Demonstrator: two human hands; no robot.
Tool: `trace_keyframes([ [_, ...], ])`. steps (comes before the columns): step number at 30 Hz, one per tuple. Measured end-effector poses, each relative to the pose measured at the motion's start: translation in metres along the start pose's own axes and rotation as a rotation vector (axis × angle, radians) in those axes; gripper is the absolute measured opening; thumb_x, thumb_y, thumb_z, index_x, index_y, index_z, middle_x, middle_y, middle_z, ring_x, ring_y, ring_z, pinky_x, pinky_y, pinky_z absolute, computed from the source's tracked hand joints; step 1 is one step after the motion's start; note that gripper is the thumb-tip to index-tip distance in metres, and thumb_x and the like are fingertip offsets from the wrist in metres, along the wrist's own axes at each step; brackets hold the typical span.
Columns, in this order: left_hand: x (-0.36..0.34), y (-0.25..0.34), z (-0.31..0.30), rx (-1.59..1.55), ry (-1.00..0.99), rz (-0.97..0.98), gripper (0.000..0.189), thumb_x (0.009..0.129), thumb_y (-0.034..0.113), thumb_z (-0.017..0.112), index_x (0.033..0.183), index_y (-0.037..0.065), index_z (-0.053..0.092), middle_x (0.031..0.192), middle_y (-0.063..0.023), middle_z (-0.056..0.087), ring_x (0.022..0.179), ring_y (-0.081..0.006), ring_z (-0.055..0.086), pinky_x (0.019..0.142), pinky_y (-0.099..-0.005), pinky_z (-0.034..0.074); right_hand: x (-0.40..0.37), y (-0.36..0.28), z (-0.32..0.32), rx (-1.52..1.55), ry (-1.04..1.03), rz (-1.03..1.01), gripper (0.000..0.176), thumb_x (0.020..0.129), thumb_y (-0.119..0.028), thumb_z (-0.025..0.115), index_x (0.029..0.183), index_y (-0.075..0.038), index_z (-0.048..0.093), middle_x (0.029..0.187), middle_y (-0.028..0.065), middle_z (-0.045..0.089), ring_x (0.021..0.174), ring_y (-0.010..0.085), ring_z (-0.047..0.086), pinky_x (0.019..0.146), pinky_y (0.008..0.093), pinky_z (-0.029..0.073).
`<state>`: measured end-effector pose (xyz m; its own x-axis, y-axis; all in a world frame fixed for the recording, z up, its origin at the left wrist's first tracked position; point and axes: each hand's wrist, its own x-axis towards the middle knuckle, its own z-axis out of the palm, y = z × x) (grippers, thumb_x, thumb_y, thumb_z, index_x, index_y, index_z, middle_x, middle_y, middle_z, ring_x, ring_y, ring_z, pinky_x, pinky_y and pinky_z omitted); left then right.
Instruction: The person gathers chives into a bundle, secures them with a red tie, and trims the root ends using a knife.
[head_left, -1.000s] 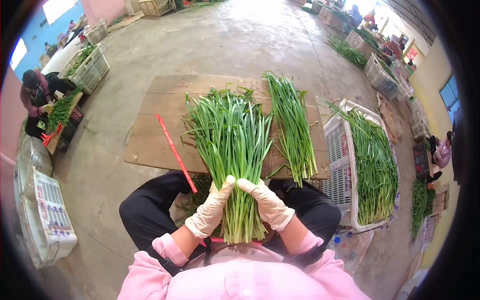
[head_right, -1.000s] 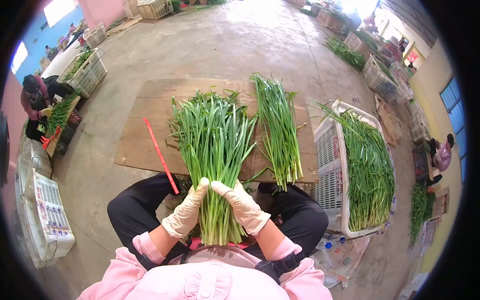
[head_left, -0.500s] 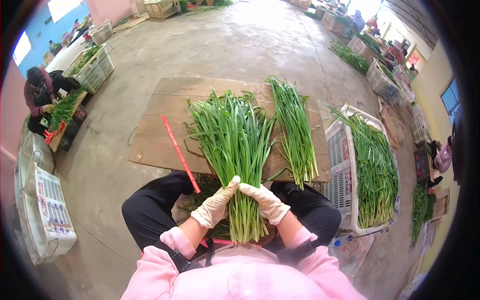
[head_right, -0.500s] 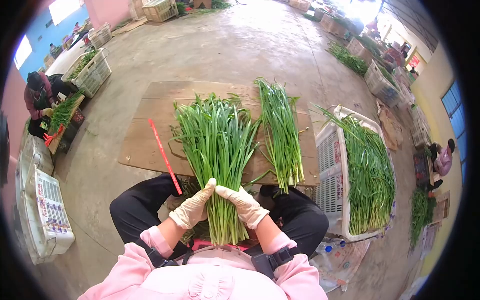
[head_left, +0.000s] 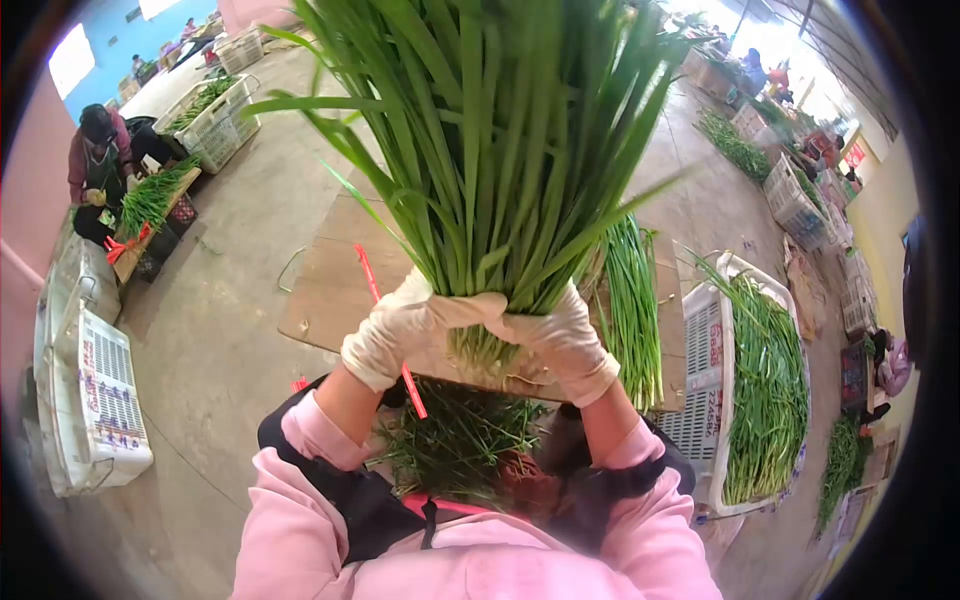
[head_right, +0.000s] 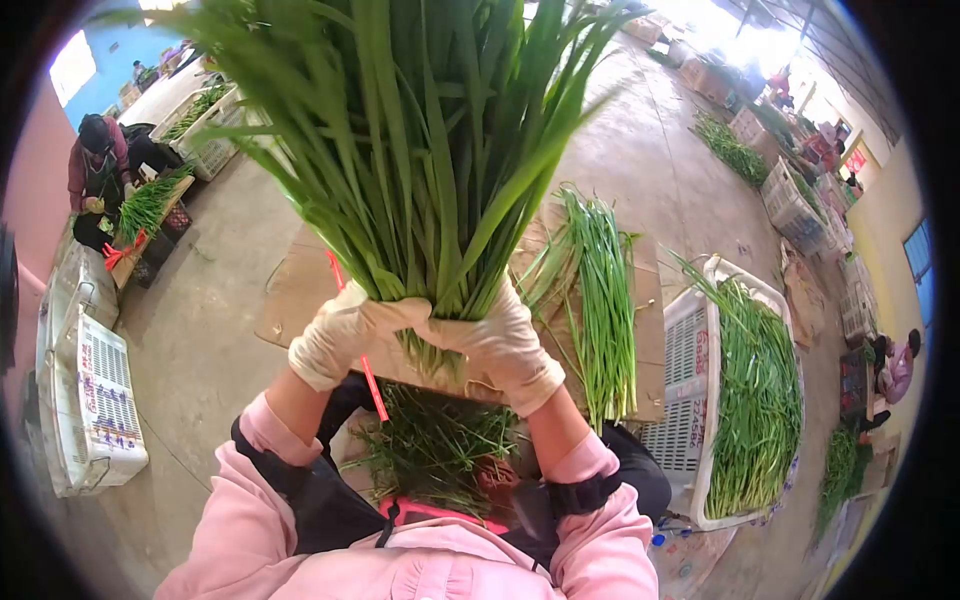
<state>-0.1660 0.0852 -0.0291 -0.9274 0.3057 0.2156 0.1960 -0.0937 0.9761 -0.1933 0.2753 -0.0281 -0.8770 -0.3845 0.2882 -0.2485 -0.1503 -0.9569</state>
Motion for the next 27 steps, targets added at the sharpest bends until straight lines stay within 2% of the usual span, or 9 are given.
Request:
trace_keyframes([
  [1,0.009,0.019,-0.006,0.168,-0.012,-0.031,0.06,0.087,0.021,0.081,0.139,0.004,0.056,0.131,-0.0067,0.064,0.121,-0.0183,0.057,0.104,-0.0318,0.046,0.011,0.001,0.0,-0.02,-0.012,-0.023,0.054,0.08,-0.003,0.082,0.127,-0.005,0.058,0.113,-0.0007,0.068,0.099,0.0094,0.063,0.086,0.0273,0.053],
  [4,0.028,-0.013,-0.038,0.508,-0.049,0.231,0.058,0.087,0.023,0.08,0.136,0.002,0.057,0.13,-0.0069,0.064,0.118,-0.018,0.059,0.105,-0.0321,0.046,0.029,0.013,0.001,-0.056,-0.038,-0.073,0.047,0.08,-0.003,0.082,0.123,-0.005,0.062,0.112,-0.0009,0.069,0.098,0.0094,0.063,0.085,0.0273,0.054],
  [8,0.025,-0.03,-0.045,0.081,-0.023,0.005,0.051,0.089,0.02,0.078,0.132,0.001,0.059,0.126,-0.0071,0.066,0.113,-0.0165,0.061,0.103,-0.0308,0.046,0.031,0.041,0.002,-0.081,-0.051,-0.098,0.042,0.08,-0.003,0.082,0.119,-0.004,0.065,0.11,-0.001,0.07,0.098,0.0096,0.064,0.085,0.0279,0.054],
  [12,0.003,0.014,-0.026,-0.17,0.071,-0.309,0.052,0.088,0.013,0.077,0.133,-0.002,0.058,0.124,-0.0083,0.067,0.111,-0.0161,0.062,0.1,-0.0311,0.048,0.013,0.025,0.022,0.087,-0.039,0.157,0.051,0.08,-0.005,0.083,0.125,-0.005,0.06,0.114,0.0009,0.069,0.1,0.0113,0.064,0.086,0.0289,0.054],
  [14,-0.019,0.017,-0.024,-0.329,0.147,-0.353,0.053,0.093,0.019,0.07,0.139,-0.003,0.054,0.129,-0.0097,0.065,0.116,-0.0192,0.062,0.103,-0.034,0.047,0.003,-0.019,0.034,0.442,-0.027,0.39,0.059,0.081,-0.005,0.083,0.133,-0.004,0.054,0.119,0.0033,0.067,0.104,0.0125,0.064,0.09,0.0293,0.054],
  [16,-0.026,0.023,-0.024,-0.297,0.158,-0.378,0.052,0.098,0.024,0.06,0.142,-0.003,0.052,0.134,-0.013,0.063,0.12,-0.0237,0.062,0.107,-0.0378,0.046,-0.001,-0.016,0.039,0.508,-0.032,0.485,0.069,0.081,-0.009,0.085,0.14,-0.004,0.049,0.123,0.005,0.065,0.107,0.0138,0.063,0.092,0.029,0.052],
  [18,-0.033,0.018,-0.031,-0.399,0.212,-0.425,0.051,0.102,0.027,0.056,0.144,-0.001,0.049,0.135,-0.0134,0.062,0.121,-0.0258,0.062,0.109,-0.0397,0.046,-0.001,-0.006,0.045,0.557,-0.037,0.458,0.064,0.086,-0.01,0.081,0.142,-0.004,0.052,0.129,0.0047,0.063,0.115,0.0125,0.058,0.1,0.0292,0.047],
  [22,-0.023,-0.005,-0.032,-0.518,0.345,-0.538,0.049,0.103,0.032,0.059,0.141,0.002,0.052,0.134,-0.0124,0.063,0.116,-0.0234,0.065,0.102,-0.0385,0.052,0.007,0.04,0.041,0.711,-0.043,0.44,0.064,0.089,-0.017,0.08,0.143,-0.005,0.048,0.129,0.0045,0.062,0.115,0.0158,0.06,0.1,0.0324,0.049],
  [27,0.009,-0.053,-0.012,-0.894,0.271,-0.757,0.04,0.102,0.033,0.063,0.13,0.005,0.064,0.122,-0.0109,0.071,0.107,-0.0208,0.069,0.096,-0.0381,0.057,-0.001,0.076,0.004,0.985,-0.004,0.683,0.051,0.09,-0.02,0.079,0.134,-0.009,0.056,0.119,0.0033,0.067,0.105,0.0172,0.066,0.091,0.0353,0.056],
])
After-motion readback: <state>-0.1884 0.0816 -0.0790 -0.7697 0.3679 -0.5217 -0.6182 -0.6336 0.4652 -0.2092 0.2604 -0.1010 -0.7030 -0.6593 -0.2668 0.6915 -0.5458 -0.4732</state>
